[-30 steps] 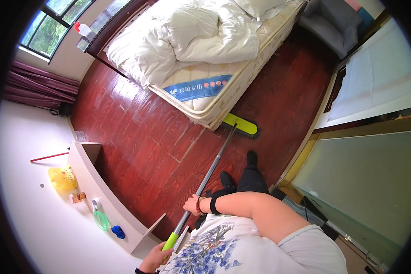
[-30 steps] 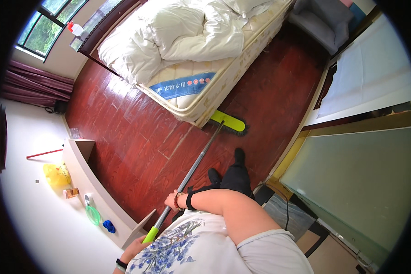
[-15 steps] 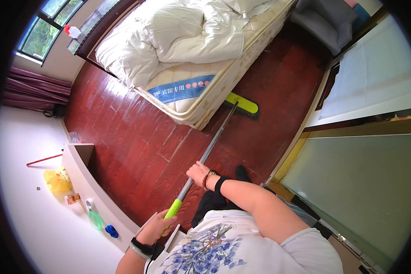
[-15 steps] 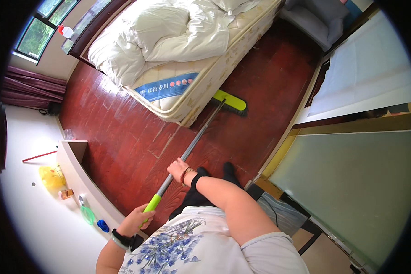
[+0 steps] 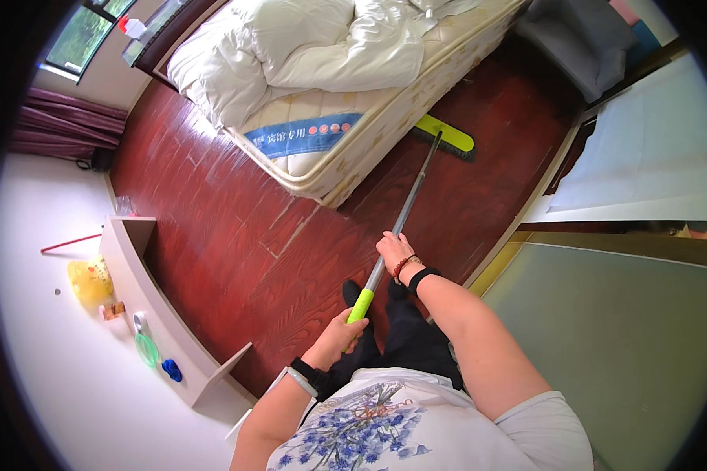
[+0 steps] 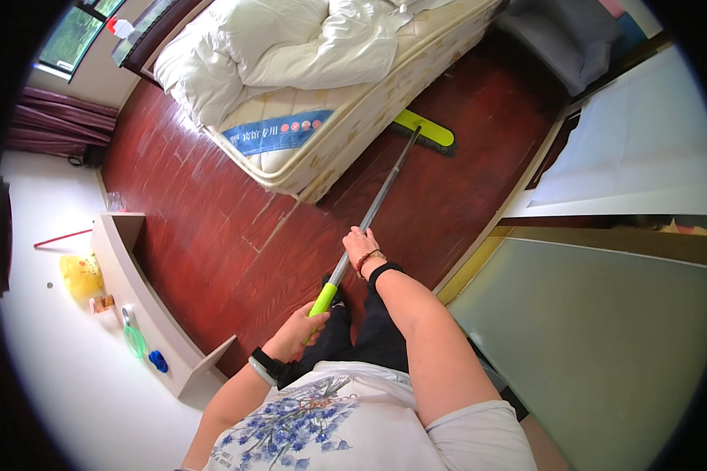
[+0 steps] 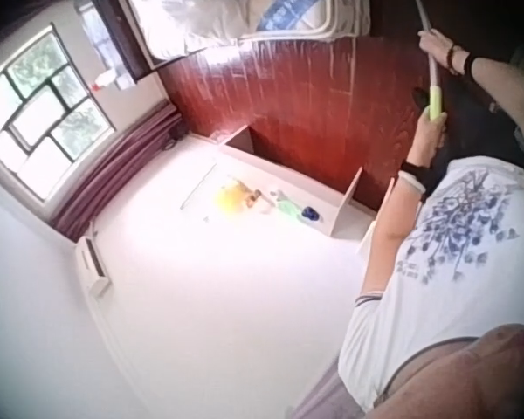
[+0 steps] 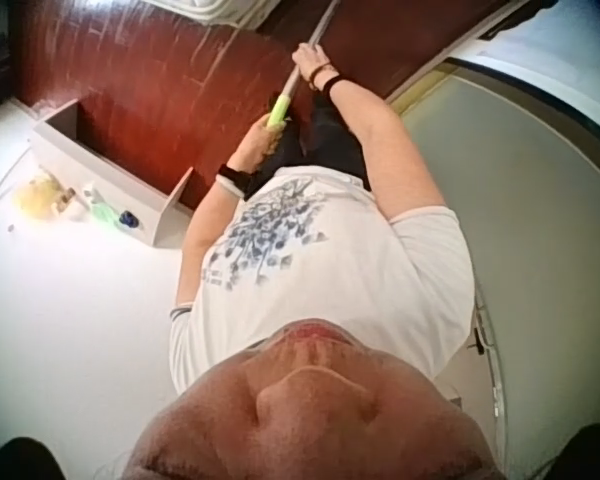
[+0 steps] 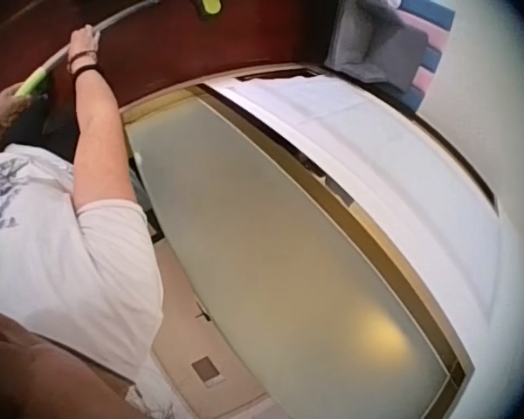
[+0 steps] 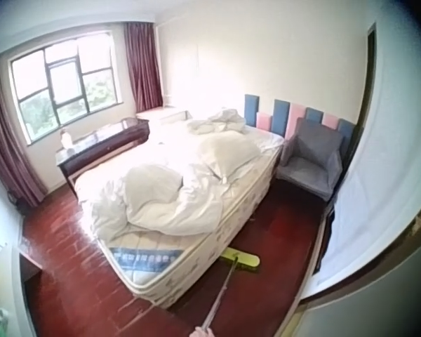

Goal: Mopping the floor in a bedroom and near the bathroom entrance.

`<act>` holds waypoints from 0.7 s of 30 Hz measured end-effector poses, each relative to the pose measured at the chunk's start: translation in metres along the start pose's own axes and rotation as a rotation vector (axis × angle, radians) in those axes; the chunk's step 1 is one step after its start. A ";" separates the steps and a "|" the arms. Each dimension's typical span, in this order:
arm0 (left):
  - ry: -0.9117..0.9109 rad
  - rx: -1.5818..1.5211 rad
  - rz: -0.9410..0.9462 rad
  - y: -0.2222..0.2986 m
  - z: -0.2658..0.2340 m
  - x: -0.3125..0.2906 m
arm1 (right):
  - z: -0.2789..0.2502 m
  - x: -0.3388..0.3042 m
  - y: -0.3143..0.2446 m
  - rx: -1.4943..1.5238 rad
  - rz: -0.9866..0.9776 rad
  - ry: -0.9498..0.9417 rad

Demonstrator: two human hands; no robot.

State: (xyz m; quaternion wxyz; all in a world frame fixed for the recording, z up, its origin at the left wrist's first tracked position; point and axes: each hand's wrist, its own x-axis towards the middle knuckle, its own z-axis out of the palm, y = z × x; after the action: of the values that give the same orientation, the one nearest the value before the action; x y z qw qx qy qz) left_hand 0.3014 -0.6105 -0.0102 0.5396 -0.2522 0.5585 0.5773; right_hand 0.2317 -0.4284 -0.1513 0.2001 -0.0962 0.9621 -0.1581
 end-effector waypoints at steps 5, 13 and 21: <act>0.072 -0.014 0.022 -0.032 -0.021 -0.023 | 0.018 -0.012 -0.031 0.054 -0.038 -0.005; 0.205 -0.028 -0.014 -0.082 -0.032 -0.093 | 0.049 -0.059 -0.104 0.099 -0.149 0.017; 0.241 0.154 -0.050 -0.159 -0.067 -0.170 | 0.072 -0.108 -0.195 0.009 -0.340 -0.252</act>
State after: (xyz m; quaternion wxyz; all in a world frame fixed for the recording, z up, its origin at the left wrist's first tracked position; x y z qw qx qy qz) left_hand 0.4736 -0.7631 0.0657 0.5006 -0.2917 0.6555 0.4845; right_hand 0.3829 -0.6018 -0.1085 0.2896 -0.2754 0.8986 -0.1809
